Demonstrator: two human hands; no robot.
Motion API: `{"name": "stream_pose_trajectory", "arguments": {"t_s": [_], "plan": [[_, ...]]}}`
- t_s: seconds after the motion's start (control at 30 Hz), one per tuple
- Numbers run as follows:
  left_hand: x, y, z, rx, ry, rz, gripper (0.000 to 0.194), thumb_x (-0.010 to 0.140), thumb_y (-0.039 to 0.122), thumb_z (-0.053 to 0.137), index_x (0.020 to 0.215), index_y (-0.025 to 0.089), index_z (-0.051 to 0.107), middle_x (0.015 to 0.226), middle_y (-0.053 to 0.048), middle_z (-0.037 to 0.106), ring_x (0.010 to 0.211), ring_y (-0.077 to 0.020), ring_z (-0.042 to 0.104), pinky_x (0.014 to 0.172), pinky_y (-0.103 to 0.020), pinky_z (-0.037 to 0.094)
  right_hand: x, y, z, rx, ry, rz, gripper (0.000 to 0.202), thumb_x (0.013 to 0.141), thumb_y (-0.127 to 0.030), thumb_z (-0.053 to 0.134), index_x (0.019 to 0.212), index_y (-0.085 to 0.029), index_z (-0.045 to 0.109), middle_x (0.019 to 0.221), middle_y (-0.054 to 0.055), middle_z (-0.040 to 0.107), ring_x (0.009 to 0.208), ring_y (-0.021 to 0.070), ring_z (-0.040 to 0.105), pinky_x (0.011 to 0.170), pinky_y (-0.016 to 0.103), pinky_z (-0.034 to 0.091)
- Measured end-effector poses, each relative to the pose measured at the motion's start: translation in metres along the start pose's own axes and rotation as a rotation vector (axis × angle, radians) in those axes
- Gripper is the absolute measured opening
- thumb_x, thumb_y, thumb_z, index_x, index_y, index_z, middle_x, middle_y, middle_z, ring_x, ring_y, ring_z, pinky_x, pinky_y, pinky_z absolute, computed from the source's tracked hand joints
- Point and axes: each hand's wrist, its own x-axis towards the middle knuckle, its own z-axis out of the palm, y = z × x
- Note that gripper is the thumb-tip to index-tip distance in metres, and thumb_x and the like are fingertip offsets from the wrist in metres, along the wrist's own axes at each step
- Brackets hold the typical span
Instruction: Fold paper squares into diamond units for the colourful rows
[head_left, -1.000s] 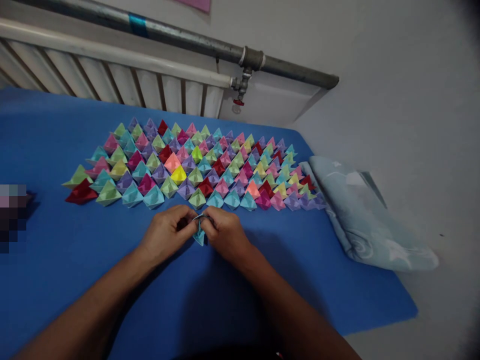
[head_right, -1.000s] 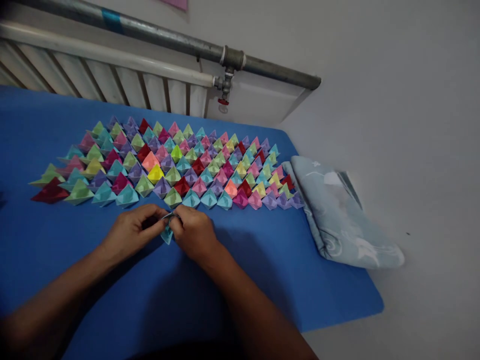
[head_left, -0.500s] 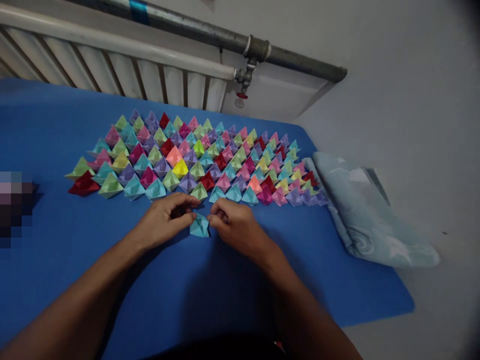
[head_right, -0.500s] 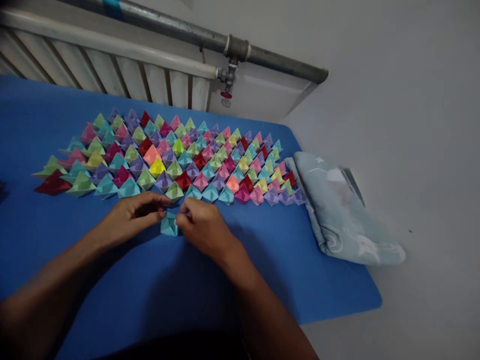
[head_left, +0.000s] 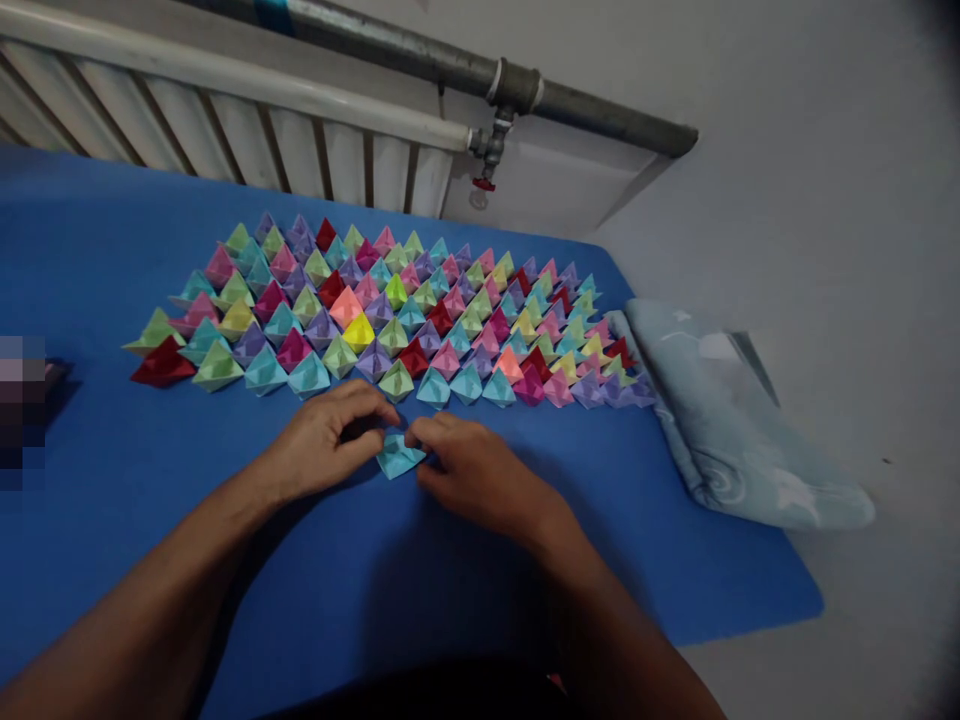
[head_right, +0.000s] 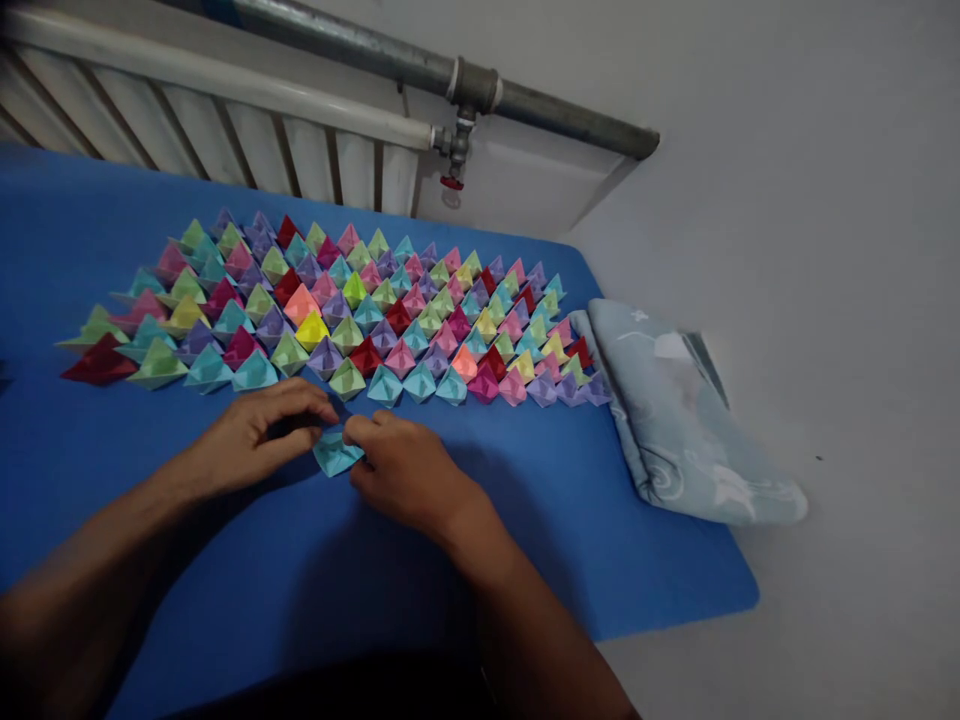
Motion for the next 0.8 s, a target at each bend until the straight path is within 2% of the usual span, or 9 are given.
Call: {"name": "stream_pose_trajectory", "arguments": {"t_s": [0.07,0.17,0.33,0.47,0.8], "plan": [[-0.001,0.001,-0.001,0.049,-0.087,0.068,0.019,0.08,0.032,0.055,0.09,0.021,0.067,0.094,-0.003,0.064,0.089,-0.0178,0.06,0.078,-0.03,0.048,-0.001,0.001,-0.001,-0.014,-0.032,-0.001,0.023,0.079,-0.007,0.054,0.096,-0.019,0.062,0.09,0.002,0.06,0.08,0.0153,0.055,0.073,0.026,0.038],[-0.003,0.0,0.004,0.172,-0.152,0.113,0.017,0.079,0.028,0.056,0.091,0.021,0.065,0.094,-0.002,0.061,0.093,-0.0196,0.056,0.083,-0.033,0.045,-0.001,0.001,0.0,-0.055,-0.054,0.003,0.023,0.082,-0.008,0.053,0.099,-0.02,0.063,0.09,0.002,0.059,0.079,0.0151,0.054,0.073,0.026,0.038],[-0.005,-0.003,0.015,0.318,-0.136,0.179,0.013,0.079,0.021,0.053,0.086,0.018,0.064,0.092,-0.004,0.058,0.089,-0.0211,0.052,0.083,-0.038,0.042,-0.001,-0.002,0.004,-0.183,-0.079,0.006,0.026,0.084,-0.01,0.049,0.101,-0.021,0.065,0.087,0.002,0.056,0.067,0.0128,0.05,0.063,0.025,0.034],[-0.006,-0.002,0.019,0.395,-0.124,0.176,0.009,0.079,0.019,0.054,0.082,0.016,0.062,0.092,-0.006,0.059,0.087,-0.0221,0.051,0.081,-0.04,0.041,-0.002,-0.006,0.008,-0.267,-0.058,0.016,0.029,0.085,-0.01,0.045,0.105,-0.019,0.062,0.089,0.003,0.058,0.064,0.0127,0.048,0.059,0.025,0.032],[-0.006,-0.001,0.019,0.368,-0.142,0.15,0.005,0.078,0.014,0.055,0.079,0.017,0.06,0.093,-0.006,0.06,0.089,-0.0225,0.052,0.083,-0.041,0.041,0.0,-0.012,0.011,-0.321,-0.103,0.047,0.027,0.091,-0.013,0.041,0.11,-0.017,0.06,0.094,0.007,0.063,0.069,0.0158,0.057,0.059,0.027,0.039]]}}
